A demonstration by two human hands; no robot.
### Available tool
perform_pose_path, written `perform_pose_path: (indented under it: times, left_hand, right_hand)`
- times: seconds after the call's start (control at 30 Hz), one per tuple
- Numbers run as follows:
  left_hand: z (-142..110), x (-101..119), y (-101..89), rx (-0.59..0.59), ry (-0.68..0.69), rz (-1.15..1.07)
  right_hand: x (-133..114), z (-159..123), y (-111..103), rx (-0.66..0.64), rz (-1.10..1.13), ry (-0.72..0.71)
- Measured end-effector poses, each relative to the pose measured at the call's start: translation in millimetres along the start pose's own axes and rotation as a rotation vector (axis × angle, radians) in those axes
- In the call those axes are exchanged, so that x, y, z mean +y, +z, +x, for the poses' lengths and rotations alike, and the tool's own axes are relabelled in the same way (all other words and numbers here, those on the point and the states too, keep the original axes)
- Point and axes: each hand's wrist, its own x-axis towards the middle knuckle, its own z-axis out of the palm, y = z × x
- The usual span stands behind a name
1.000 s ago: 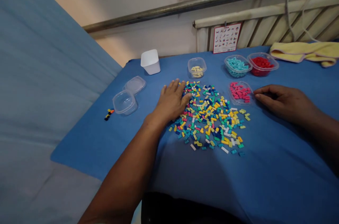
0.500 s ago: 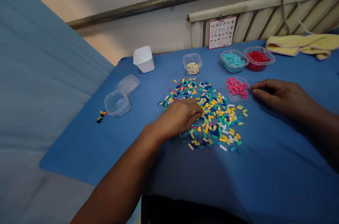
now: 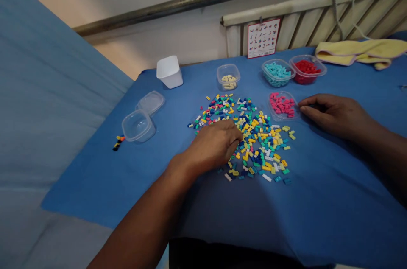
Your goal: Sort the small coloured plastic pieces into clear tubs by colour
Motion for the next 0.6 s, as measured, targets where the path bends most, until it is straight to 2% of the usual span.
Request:
perform_pose_path:
  times: [0.37,0.6]
  left_hand:
    - [11,1,7.4,0.046,0.004,0.15]
    - [11,3,0.2,0.012,0.035,0.178]
  right_hand:
    - [1,0,0,-0.02,0.021,0.01]
    - [2,-1,-1,-0.023,0.05,-0.019]
